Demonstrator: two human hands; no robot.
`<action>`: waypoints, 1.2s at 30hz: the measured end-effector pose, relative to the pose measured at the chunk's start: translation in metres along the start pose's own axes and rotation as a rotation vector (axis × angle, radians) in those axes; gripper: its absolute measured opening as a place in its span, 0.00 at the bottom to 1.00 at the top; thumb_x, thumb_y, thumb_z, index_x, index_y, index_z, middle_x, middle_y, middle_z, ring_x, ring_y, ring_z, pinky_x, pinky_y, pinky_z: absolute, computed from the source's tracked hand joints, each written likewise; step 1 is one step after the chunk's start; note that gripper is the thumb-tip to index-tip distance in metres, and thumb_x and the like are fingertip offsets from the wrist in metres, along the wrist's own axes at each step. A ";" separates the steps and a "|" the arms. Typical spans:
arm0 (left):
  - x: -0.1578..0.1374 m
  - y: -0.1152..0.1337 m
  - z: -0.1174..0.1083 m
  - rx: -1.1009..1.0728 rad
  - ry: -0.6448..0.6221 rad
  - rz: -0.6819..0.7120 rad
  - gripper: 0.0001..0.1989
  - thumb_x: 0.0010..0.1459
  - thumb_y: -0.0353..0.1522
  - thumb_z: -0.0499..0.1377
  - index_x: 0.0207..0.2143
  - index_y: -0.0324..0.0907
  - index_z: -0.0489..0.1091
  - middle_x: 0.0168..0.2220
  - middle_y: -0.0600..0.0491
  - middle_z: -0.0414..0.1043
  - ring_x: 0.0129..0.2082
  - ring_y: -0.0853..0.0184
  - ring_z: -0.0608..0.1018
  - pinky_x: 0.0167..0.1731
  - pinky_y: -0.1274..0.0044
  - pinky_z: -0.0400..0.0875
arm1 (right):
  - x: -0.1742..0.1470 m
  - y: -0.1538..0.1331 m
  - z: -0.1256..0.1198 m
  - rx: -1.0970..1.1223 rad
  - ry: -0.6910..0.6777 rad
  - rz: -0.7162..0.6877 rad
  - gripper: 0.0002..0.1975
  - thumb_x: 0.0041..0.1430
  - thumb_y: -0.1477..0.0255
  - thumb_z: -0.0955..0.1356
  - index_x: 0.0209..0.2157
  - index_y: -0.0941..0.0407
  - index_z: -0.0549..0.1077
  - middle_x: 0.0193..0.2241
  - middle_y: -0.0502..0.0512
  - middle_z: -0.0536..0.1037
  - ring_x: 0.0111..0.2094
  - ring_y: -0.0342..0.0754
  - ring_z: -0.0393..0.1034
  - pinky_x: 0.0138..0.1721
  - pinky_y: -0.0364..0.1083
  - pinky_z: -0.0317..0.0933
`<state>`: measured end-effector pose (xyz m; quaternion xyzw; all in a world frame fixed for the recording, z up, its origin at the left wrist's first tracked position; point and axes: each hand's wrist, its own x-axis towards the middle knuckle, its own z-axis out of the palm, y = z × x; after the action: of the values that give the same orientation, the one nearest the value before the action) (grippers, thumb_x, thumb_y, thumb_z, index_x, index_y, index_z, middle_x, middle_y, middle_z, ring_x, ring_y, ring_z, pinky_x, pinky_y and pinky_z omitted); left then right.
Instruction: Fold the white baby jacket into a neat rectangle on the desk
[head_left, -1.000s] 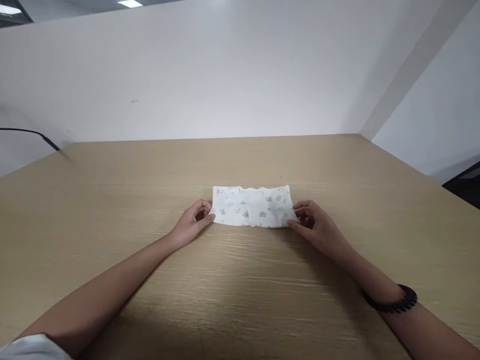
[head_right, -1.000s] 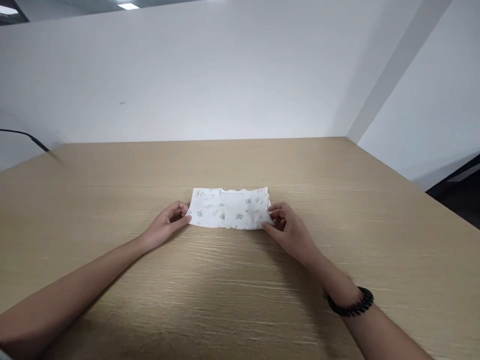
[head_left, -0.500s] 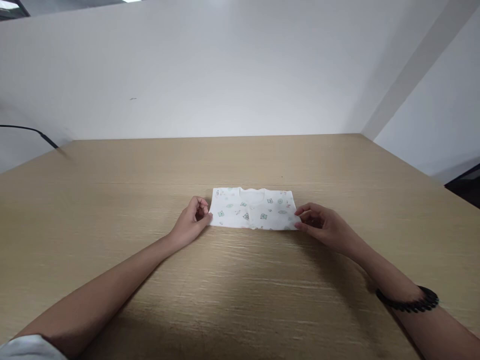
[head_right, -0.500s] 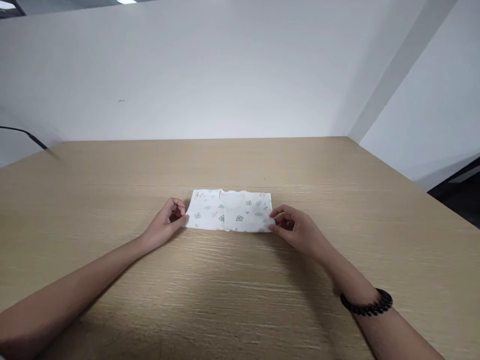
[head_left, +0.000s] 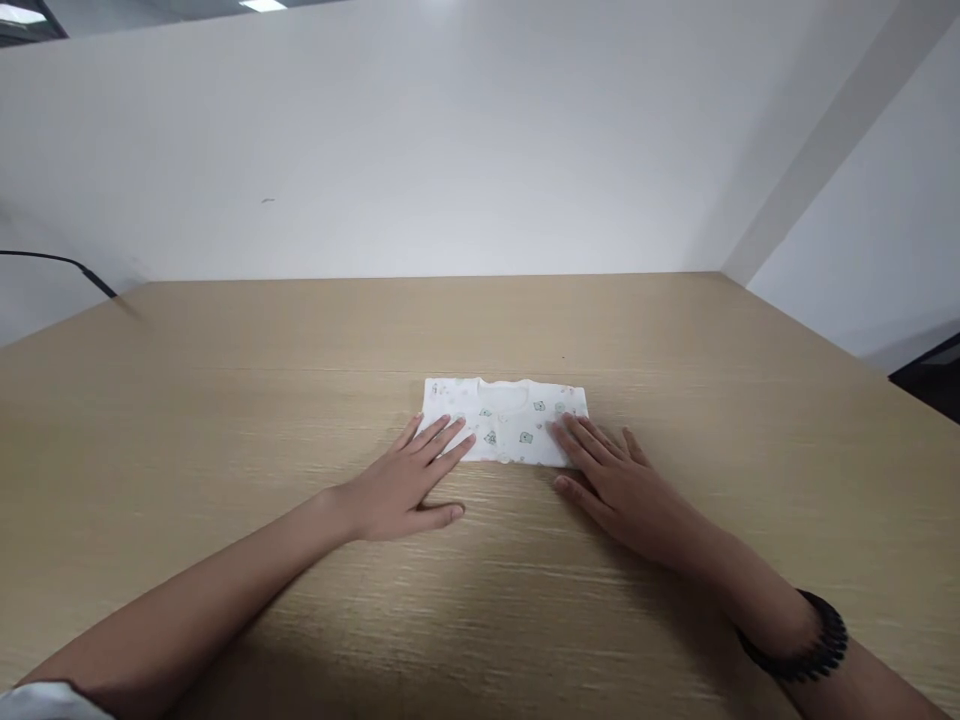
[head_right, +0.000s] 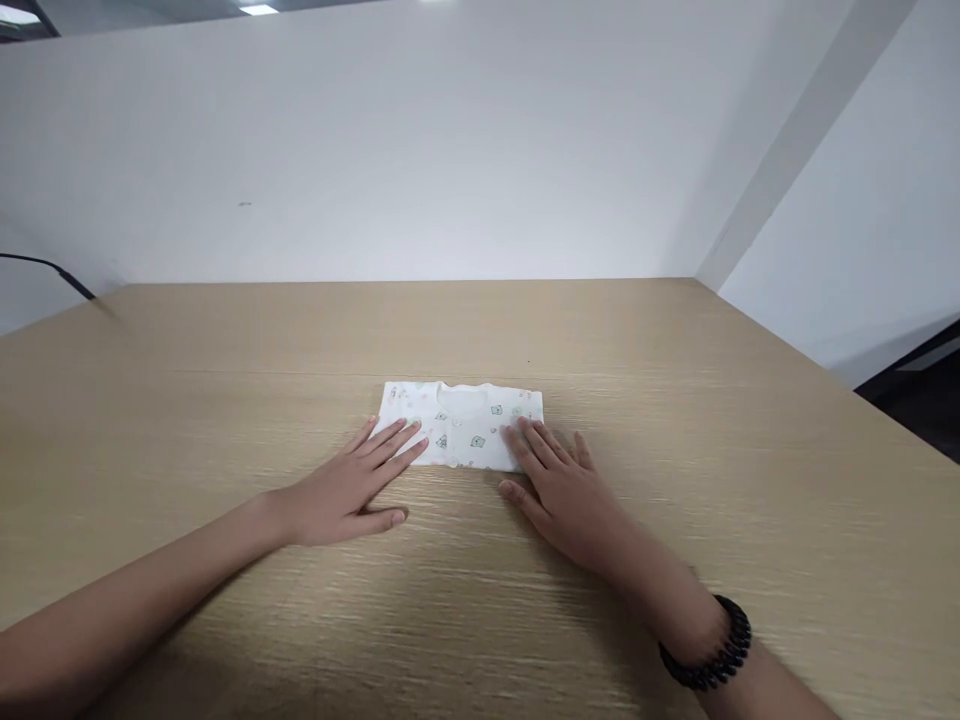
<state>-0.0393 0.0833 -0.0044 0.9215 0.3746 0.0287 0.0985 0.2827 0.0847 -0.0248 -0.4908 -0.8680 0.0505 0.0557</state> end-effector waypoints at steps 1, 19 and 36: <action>0.000 0.000 0.000 0.005 0.017 0.002 0.38 0.66 0.51 0.48 0.71 0.48 0.38 0.71 0.43 0.38 0.70 0.48 0.45 0.65 0.53 0.37 | -0.001 0.000 -0.001 -0.003 0.001 0.004 0.34 0.69 0.53 0.52 0.70 0.54 0.43 0.69 0.60 0.49 0.69 0.57 0.42 0.65 0.67 0.41; 0.002 0.010 -0.012 0.009 0.207 -0.041 0.19 0.64 0.45 0.51 0.48 0.42 0.68 0.47 0.44 0.72 0.47 0.54 0.73 0.52 0.61 0.59 | 0.002 -0.011 -0.024 0.114 0.127 -0.169 0.20 0.71 0.63 0.54 0.50 0.57 0.72 0.49 0.63 0.77 0.52 0.55 0.70 0.53 0.56 0.61; -0.022 0.090 -0.009 -0.092 -0.273 0.448 0.04 0.51 0.30 0.66 0.28 0.42 0.73 0.24 0.58 0.74 0.22 0.68 0.72 0.17 0.75 0.53 | -0.030 -0.100 0.008 0.428 -0.064 -0.828 0.11 0.63 0.68 0.67 0.27 0.55 0.69 0.28 0.48 0.76 0.33 0.44 0.67 0.41 0.46 0.58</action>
<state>0.0050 0.0068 0.0234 0.9713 0.1427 -0.0577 0.1811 0.2125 0.0076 -0.0198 -0.0790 -0.9622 0.2169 0.1444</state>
